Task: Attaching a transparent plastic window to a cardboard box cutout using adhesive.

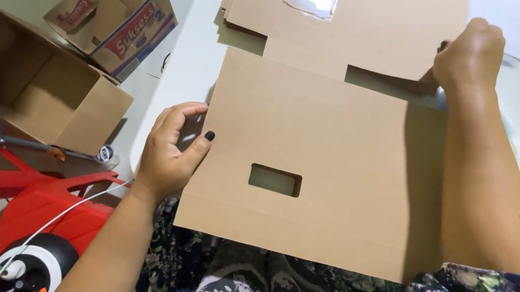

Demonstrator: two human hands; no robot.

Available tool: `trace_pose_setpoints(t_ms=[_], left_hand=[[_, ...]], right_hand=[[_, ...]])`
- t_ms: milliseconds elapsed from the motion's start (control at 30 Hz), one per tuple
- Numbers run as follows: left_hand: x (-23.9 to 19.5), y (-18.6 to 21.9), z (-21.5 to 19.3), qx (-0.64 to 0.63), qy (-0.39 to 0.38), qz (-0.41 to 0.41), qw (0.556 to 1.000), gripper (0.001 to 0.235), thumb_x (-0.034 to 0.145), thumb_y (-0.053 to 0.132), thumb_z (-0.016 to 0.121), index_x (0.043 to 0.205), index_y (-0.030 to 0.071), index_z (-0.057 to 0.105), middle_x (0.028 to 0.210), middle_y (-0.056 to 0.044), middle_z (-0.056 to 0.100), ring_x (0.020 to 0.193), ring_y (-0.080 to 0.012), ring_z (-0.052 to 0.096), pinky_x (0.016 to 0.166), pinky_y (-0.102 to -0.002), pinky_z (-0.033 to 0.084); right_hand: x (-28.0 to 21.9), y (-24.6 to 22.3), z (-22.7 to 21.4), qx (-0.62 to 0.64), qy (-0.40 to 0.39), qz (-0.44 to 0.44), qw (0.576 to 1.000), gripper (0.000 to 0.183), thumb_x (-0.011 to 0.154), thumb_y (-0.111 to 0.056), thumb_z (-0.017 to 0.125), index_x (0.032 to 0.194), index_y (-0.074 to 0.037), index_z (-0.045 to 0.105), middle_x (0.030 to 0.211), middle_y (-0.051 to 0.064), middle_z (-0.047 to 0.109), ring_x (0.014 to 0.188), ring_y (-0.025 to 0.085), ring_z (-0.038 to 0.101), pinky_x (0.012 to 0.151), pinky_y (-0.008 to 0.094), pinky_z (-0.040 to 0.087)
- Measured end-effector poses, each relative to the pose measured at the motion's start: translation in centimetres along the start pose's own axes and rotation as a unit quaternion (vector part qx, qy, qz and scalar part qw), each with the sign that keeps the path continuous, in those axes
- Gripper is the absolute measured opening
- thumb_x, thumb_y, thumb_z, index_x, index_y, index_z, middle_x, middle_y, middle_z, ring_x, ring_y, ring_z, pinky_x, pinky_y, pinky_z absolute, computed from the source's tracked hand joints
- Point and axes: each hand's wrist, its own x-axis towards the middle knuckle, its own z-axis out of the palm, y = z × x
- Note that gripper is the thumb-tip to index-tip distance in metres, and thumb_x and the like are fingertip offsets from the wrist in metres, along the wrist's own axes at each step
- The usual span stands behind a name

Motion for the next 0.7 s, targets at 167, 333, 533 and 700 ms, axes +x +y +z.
trace_pose_setpoints(t_ms=[167, 333, 533, 700], left_hand=[[0.0, -0.3, 0.2, 0.009, -0.003, -0.001, 1.0, 0.038, 0.093, 0.022, 0.064, 0.128, 0.007, 0.06, 0.127, -0.011, 0.064, 0.12, -0.0269, 0.058, 0.105, -0.039, 0.045], [0.0, 0.1, 0.0, 0.011, -0.01, -0.015, 1.0, 0.039, 0.091, 0.019, 0.064, 0.128, 0.007, 0.061, 0.126, -0.012, 0.064, 0.119, -0.0271, 0.059, 0.105, -0.039, 0.046], [-0.1, 0.1, 0.1, 0.013, -0.002, -0.015, 1.0, 0.04, 0.091, 0.018, 0.066, 0.128, 0.005, 0.06, 0.124, -0.013, 0.064, 0.118, -0.0266, 0.06, 0.103, -0.039, 0.047], [0.0, 0.2, 0.0, 0.014, -0.003, -0.005, 1.0, 0.038, 0.093, 0.02, 0.066, 0.128, 0.005, 0.06, 0.125, -0.012, 0.064, 0.118, -0.0271, 0.059, 0.104, -0.039, 0.047]], right_hand=[[-4.7, 1.7, -2.6, 0.046, 0.147, -0.219, 0.964, 0.024, 0.09, -0.005, 0.074, 0.111, 0.005, 0.068, 0.102, 0.022, 0.063, 0.089, 0.039, 0.059, 0.076, 0.046, 0.049], [-18.0, 1.8, -12.2, 0.156, 0.135, -0.233, 0.95, 0.021, 0.106, -0.001, 0.077, 0.126, 0.005, 0.079, 0.113, 0.018, 0.075, 0.103, 0.029, 0.068, 0.078, 0.037, 0.057], [-29.2, 8.7, -12.4, 0.172, 0.052, -0.066, 0.982, 0.015, 0.118, 0.003, 0.073, 0.128, 0.014, 0.074, 0.103, 0.022, 0.068, 0.089, 0.026, 0.06, 0.081, 0.038, 0.048], [-33.0, 7.9, -10.3, 0.13, -0.032, 0.095, 0.986, 0.057, 0.091, -0.018, 0.074, 0.141, 0.006, 0.066, 0.118, 0.023, 0.066, 0.103, 0.029, 0.065, 0.081, 0.042, 0.055]])
